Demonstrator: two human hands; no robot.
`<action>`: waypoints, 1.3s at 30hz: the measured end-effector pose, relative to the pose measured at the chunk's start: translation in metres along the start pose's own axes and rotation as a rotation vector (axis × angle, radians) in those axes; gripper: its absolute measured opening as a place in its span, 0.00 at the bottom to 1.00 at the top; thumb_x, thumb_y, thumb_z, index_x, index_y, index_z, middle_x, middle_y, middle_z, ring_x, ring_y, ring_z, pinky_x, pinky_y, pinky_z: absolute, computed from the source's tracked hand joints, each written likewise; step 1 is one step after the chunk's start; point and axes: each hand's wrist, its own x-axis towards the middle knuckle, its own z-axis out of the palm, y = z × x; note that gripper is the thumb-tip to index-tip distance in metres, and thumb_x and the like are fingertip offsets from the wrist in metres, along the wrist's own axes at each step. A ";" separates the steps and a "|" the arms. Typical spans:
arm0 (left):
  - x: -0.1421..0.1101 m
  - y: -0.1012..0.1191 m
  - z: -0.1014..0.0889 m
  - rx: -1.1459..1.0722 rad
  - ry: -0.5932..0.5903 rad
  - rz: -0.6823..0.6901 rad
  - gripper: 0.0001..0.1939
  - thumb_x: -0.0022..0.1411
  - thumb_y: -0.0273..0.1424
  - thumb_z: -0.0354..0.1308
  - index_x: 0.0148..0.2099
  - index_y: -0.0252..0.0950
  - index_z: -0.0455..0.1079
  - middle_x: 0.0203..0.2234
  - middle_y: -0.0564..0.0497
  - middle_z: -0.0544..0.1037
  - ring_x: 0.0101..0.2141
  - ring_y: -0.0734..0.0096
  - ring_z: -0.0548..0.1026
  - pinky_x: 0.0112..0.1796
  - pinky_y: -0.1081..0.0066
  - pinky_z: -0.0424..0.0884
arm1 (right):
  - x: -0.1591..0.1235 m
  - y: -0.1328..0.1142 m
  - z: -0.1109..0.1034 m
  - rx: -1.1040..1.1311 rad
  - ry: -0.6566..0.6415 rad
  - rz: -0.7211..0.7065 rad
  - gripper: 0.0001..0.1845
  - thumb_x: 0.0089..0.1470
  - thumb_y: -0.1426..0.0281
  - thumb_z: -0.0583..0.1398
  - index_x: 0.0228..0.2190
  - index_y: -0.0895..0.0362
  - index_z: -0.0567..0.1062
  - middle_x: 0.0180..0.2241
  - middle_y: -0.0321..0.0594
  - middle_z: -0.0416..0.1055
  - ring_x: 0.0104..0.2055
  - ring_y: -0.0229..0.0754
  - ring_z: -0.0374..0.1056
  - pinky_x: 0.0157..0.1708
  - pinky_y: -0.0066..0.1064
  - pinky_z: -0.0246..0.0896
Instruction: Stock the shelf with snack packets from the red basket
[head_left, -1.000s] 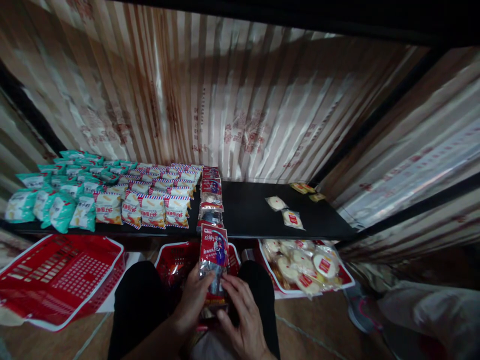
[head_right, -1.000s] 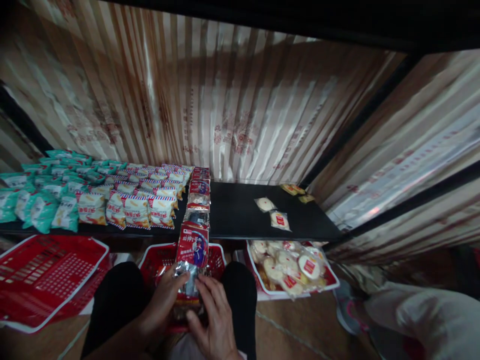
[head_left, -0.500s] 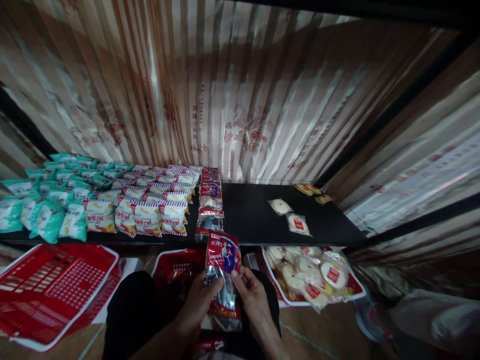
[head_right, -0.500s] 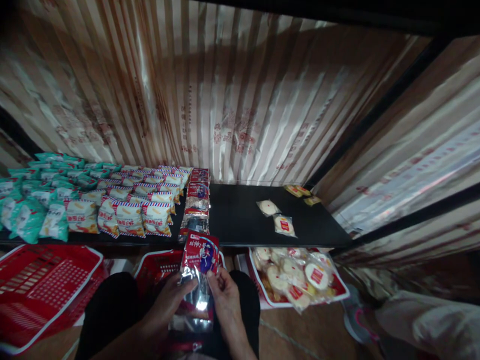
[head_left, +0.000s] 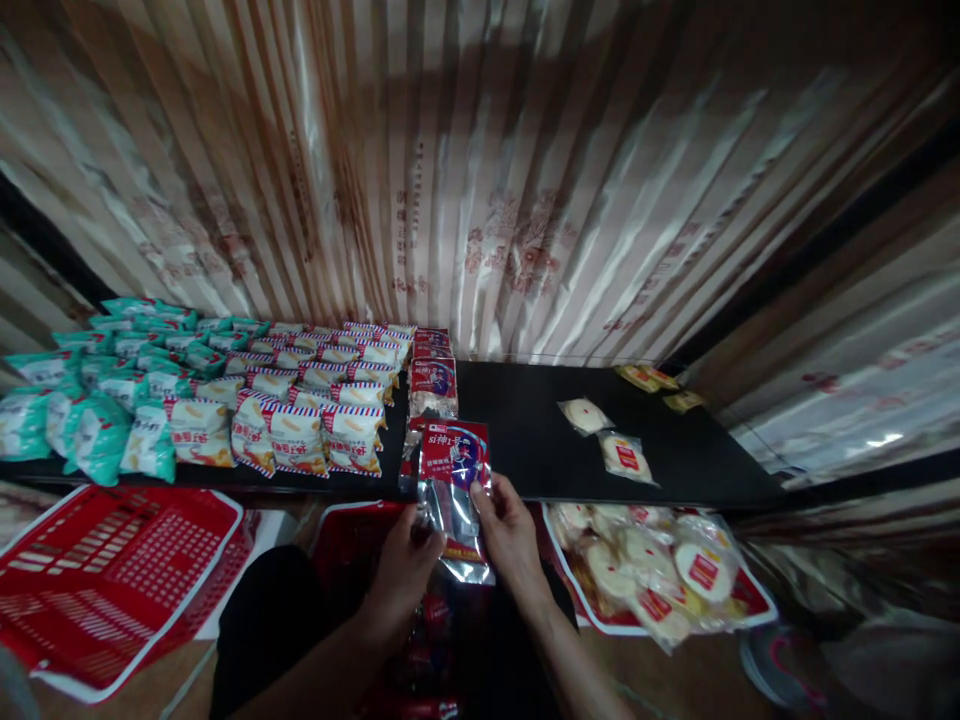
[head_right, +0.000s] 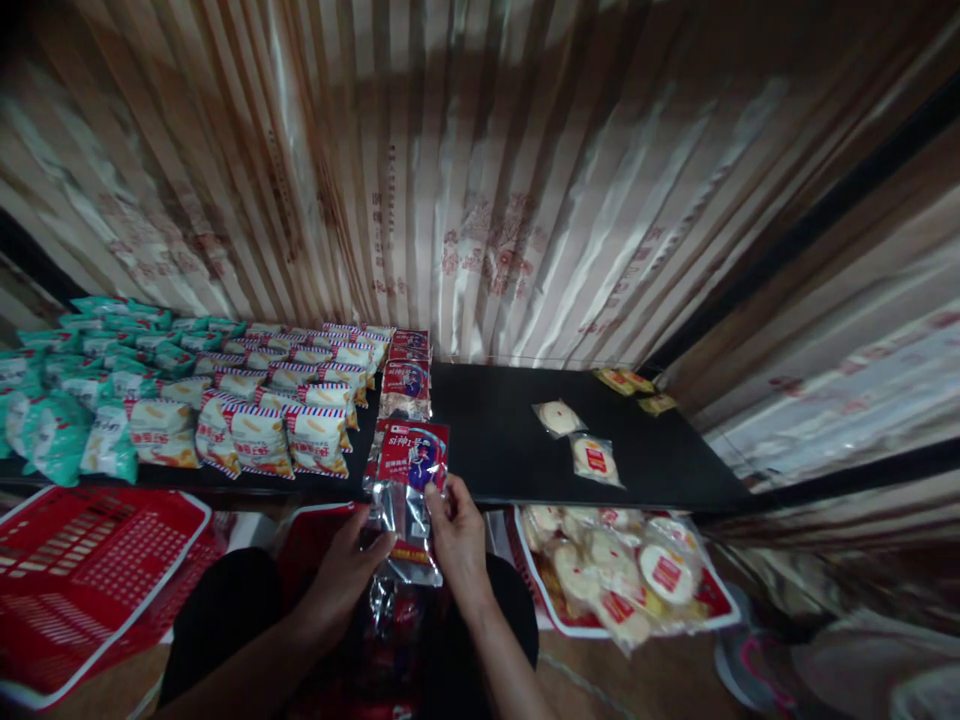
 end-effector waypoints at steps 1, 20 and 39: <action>0.003 0.003 0.001 0.020 0.018 0.020 0.16 0.49 0.34 0.58 0.42 0.35 0.69 0.38 0.46 0.78 0.40 0.62 0.75 0.41 0.69 0.68 | 0.006 0.001 0.001 -0.059 0.008 -0.023 0.19 0.45 0.53 0.62 0.33 0.55 0.72 0.28 0.34 0.73 0.29 0.39 0.66 0.30 0.28 0.61; 0.083 0.013 0.006 0.054 0.149 0.122 0.23 0.51 0.27 0.55 0.51 0.33 0.64 0.36 0.48 0.77 0.38 0.65 0.75 0.41 0.68 0.69 | 0.097 0.006 0.026 -0.266 0.026 -0.096 0.21 0.47 0.50 0.58 0.31 0.56 0.72 0.18 0.31 0.66 0.19 0.36 0.61 0.20 0.26 0.55; 0.094 0.009 0.009 0.003 0.231 0.079 0.20 0.53 0.26 0.54 0.50 0.35 0.63 0.29 0.54 0.76 0.23 0.75 0.73 0.27 0.74 0.70 | 0.106 0.013 0.033 -0.825 0.080 -0.177 0.24 0.55 0.56 0.51 0.50 0.54 0.67 0.35 0.40 0.70 0.34 0.43 0.67 0.32 0.32 0.58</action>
